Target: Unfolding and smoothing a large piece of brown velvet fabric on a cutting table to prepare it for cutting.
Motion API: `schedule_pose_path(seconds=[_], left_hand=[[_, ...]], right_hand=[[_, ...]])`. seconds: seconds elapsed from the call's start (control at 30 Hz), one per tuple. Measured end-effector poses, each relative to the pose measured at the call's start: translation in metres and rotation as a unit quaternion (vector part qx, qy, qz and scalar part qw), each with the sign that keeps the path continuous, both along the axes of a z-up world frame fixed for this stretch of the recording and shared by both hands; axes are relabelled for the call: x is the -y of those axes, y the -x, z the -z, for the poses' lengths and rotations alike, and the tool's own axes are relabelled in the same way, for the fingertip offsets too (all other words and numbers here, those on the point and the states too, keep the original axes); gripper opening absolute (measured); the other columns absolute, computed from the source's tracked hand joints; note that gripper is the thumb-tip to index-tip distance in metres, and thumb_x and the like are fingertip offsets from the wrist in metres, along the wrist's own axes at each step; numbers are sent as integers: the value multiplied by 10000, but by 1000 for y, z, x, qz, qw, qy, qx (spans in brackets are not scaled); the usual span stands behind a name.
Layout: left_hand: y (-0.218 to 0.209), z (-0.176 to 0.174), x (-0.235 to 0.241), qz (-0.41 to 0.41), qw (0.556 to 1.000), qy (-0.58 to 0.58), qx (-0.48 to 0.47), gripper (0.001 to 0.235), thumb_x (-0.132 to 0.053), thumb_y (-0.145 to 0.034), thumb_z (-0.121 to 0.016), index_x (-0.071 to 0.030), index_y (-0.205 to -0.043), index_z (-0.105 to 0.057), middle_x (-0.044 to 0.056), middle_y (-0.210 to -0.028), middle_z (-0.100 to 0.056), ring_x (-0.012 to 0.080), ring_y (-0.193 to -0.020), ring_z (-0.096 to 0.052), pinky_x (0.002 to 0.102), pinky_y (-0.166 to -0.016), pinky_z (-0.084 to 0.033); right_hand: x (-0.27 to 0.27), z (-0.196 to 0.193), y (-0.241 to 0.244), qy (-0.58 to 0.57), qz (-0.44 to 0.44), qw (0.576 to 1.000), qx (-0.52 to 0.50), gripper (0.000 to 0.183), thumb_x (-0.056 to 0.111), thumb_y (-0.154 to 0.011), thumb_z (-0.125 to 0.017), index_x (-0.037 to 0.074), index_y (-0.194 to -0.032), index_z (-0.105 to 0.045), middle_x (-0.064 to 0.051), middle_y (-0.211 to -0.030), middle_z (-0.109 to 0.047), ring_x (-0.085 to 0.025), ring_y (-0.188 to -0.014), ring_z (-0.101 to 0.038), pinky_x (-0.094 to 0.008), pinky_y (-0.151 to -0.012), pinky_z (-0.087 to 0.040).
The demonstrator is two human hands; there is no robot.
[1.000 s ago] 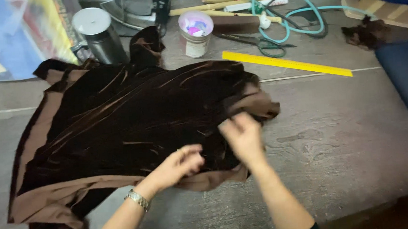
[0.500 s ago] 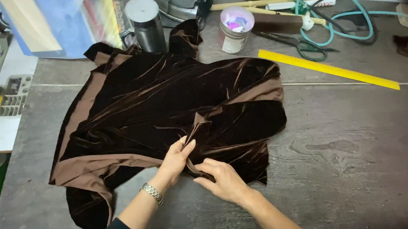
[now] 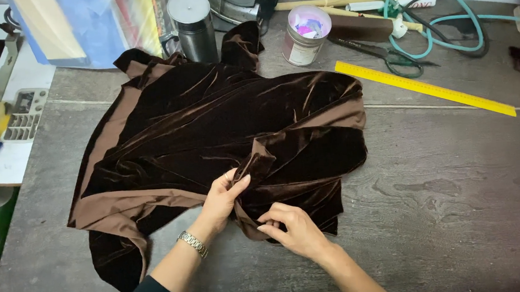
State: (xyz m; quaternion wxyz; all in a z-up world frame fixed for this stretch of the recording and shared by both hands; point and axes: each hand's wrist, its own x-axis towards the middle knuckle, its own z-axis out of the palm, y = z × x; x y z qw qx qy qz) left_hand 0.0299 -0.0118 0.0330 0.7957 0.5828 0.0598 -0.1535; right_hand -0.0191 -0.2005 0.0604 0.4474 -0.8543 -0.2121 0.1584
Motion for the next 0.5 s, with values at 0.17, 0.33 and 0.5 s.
schedule_pose_path(seconds=[0.17, 0.33, 0.5], left_hand=[[2, -13, -6, 1, 1000, 0, -5, 230, -159, -890, -676, -155, -698, -549, -73, -749, -495, 58, -740, -467, 233, -732, -427], [3, -10, -5, -12, 999, 8, -30, 301, -216, -919, -653, -168, -676, -482, -88, -692, -443, 36, -656, -418, 203, -626, -393], [5, -11, -5, -9, 997, 39, -59, 135, -181, -893, -677, -102, -797, -623, -41, -766, -585, 67, -728, -538, 228, -686, -481]], right_hand=[[-2, -1, 1, 15, -1, 1000, -26, 232, 268, -883, -663, 89, -1021, -714, 7, -836, -647, -113, -717, -637, -263, -679, -531], [-3, 13, 5, 62, -15, 998, 28, 305, 277, -795, -780, 108, -1023, -668, 2, -858, -607, -148, -755, -611, -302, -660, -518], [-3, 21, 5, 103, -20, 994, 41, 168, 206, -859, -705, 112, -979, -635, -6, -826, -549, -199, -722, -561, -344, -624, -450]])
